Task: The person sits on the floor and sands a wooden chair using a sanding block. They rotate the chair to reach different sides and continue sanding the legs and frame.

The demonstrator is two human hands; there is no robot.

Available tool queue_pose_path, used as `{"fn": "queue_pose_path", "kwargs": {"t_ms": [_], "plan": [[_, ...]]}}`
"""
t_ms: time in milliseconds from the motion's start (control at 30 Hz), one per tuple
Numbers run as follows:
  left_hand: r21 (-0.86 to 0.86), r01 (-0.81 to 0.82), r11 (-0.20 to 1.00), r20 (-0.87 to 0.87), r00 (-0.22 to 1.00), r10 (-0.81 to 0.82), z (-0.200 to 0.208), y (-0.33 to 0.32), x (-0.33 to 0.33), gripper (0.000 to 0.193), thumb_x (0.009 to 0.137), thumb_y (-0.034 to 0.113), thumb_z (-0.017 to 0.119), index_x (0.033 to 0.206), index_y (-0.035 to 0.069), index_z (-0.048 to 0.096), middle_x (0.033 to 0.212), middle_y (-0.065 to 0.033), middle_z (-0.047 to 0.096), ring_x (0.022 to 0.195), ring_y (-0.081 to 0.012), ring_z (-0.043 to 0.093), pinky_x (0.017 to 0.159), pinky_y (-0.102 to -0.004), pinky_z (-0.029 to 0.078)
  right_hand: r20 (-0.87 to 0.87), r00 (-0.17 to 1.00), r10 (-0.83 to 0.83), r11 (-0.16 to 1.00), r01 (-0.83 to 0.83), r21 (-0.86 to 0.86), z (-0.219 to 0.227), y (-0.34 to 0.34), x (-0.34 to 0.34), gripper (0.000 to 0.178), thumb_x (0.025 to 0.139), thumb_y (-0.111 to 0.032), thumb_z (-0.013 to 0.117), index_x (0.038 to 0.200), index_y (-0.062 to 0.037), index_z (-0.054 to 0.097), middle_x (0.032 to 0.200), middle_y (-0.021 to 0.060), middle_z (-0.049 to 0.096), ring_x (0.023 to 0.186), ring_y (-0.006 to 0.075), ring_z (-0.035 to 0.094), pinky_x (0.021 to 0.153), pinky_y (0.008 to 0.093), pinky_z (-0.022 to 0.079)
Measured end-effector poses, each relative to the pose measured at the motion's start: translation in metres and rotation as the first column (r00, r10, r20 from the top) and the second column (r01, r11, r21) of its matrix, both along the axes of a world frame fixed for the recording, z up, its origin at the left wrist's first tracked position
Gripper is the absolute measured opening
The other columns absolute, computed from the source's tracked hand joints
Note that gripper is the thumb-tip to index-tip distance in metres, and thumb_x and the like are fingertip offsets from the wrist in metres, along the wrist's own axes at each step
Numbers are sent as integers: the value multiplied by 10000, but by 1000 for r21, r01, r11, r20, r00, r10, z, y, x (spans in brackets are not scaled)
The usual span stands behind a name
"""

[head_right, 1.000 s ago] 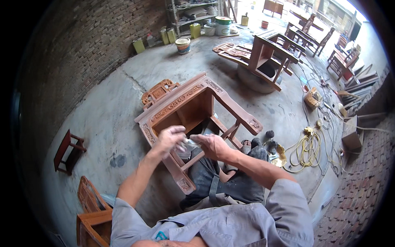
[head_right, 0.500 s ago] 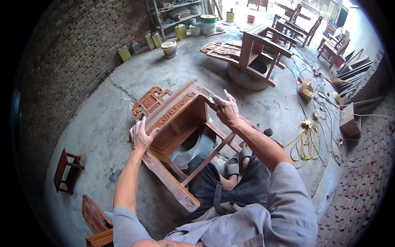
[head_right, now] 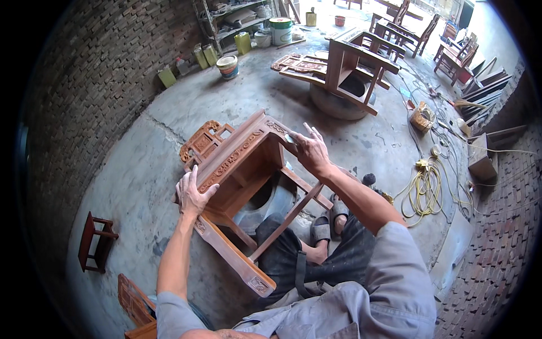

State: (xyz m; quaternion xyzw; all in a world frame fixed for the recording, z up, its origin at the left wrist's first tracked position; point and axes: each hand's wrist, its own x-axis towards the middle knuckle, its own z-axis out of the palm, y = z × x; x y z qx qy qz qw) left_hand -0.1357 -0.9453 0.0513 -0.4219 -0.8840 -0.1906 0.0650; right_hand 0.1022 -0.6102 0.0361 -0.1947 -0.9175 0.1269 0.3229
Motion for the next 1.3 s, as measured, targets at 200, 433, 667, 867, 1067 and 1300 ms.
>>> {"fn": "queue_pose_path", "kwargs": {"t_ms": [200,433,667,867,1067,1300], "plan": [[9,-14,1000,6,1000,14,-4,-2,1,1027,769,728,697,1475,19,463,1352,-198,545,1302,-370,479,1121,-497,315,115,993,31,999,-27,-41,-5,2,12,356,958,-273,642,1288,-142,619,1222,145,693,1299,398,552,1149,525,355],[42,7,999,-6,1000,-7,-2,-1,0,998,773,695,717,1455,5,482,1313,-197,562,1266,-377,501,1106,-498,328,76,996,48,993,-39,-112,-4,-1,6,328,970,-277,625,1269,-146,654,1202,135,708,1299,407,549,1148,524,353],[42,-8,999,11,1000,8,1,2,3,1006,764,695,726,1454,4,482,1329,-208,559,1288,-381,491,1120,-492,323,112,994,7,999,-2,-52,-1,-2,-17,418,951,-166,592,1368,-145,590,1268,122,685,1373,426,467,1179,554,301],[29,-25,999,22,999,24,4,2,5,997,761,686,734,1452,11,488,1353,-209,553,1299,-374,486,1122,-485,324,17,999,34,999,-33,-27,1,-8,-9,363,964,-217,617,1322,-158,636,1243,97,702,1368,407,480,1175,547,305],[31,-30,999,21,999,30,2,-4,4,989,765,680,733,1455,16,487,1344,-198,550,1295,-364,481,1118,-478,326,59,996,62,998,-60,-36,-8,-3,-21,297,979,-266,621,1257,-183,686,1189,91,723,1341,385,514,1169,541,317],[40,-13,999,-7,1000,13,-4,6,3,995,765,689,726,1457,16,486,1338,-191,550,1282,-361,482,1111,-481,327,65,996,59,997,-55,-54,-13,11,-54,320,983,-203,578,1289,-208,670,1198,99,719,1347,401,501,1179,556,304]]}}
